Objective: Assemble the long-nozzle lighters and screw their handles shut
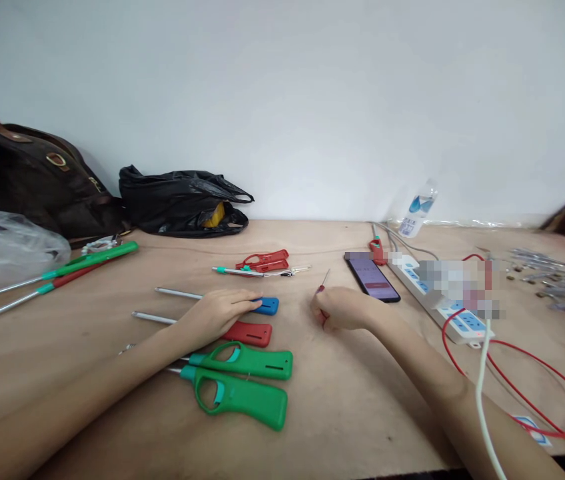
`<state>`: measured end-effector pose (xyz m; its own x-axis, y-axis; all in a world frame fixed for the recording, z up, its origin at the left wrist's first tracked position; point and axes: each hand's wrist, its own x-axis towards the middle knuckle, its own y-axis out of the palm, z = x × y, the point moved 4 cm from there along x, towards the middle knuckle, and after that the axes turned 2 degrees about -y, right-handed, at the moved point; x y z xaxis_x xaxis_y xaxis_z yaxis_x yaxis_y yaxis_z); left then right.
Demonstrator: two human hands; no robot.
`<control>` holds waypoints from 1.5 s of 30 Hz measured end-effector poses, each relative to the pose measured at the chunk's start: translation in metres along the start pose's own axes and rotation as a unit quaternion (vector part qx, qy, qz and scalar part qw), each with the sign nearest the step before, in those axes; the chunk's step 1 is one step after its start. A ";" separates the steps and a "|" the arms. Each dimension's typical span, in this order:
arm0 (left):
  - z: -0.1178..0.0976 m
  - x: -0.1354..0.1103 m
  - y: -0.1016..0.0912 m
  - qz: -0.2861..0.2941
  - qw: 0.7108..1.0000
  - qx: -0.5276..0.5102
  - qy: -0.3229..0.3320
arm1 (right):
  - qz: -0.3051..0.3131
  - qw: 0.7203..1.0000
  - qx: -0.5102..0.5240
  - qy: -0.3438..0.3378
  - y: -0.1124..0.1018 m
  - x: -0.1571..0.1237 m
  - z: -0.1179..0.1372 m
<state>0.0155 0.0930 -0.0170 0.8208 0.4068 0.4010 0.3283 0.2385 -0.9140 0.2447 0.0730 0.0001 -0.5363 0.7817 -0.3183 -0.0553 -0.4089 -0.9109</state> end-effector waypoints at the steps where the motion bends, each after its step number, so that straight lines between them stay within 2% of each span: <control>1: 0.000 0.000 0.000 0.001 1.000 -0.002 -0.001 | -0.007 1.000 0.006 -0.006 0.001 0.000 -0.001; 4: 0.001 0.000 0.001 -0.001 1.000 -0.011 -0.001 | -0.036 0.999 -0.004 -0.018 0.005 0.003 -0.003; 9: 0.002 -0.001 0.002 -0.009 1.000 -0.015 -0.007 | -0.091 0.993 -0.076 -0.009 0.008 0.013 0.004; 14: 0.001 -0.001 0.001 -0.009 1.000 -0.015 -0.008 | -0.079 0.993 -0.087 0.004 0.009 0.016 0.006; 17: 0.001 -0.001 -0.001 -0.008 1.000 -0.018 -0.012 | -0.085 0.995 -0.044 -0.004 0.005 0.014 0.002; 20: 0.000 0.000 -0.002 -0.012 1.000 -0.019 -0.013 | -0.140 0.987 0.063 -0.038 -0.002 0.016 0.002; 22: 0.000 0.000 -0.002 -0.012 1.000 -0.020 -0.012 | -0.186 0.964 0.173 -0.075 -0.004 0.023 0.007; 24: 0.000 0.000 -0.002 -0.012 1.000 -0.020 -0.015 | -0.224 0.929 0.278 -0.101 -0.001 0.034 0.013; 27: 0.001 0.000 -0.002 -0.016 0.999 -0.022 -0.018 | -0.260 0.894 0.349 -0.111 0.010 0.052 0.020; 30: 0.001 0.000 -0.001 -0.017 0.999 -0.026 -0.013 | -0.258 0.885 0.371 -0.113 0.018 0.062 0.023; 34: 0.001 0.000 0.000 -0.020 0.999 -0.035 -0.012 | -0.256 0.881 0.384 -0.107 0.019 0.062 0.019; 45: 0.002 -0.001 0.001 -0.021 0.999 -0.040 -0.012 | -0.242 0.892 0.366 -0.107 0.019 0.062 0.017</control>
<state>0.0145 0.0943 -0.0178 0.7951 0.4186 0.4388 0.3988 0.1843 -0.8983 0.1963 0.1058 -0.0328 -0.4449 0.8744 0.1935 -0.8169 -0.3077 -0.4878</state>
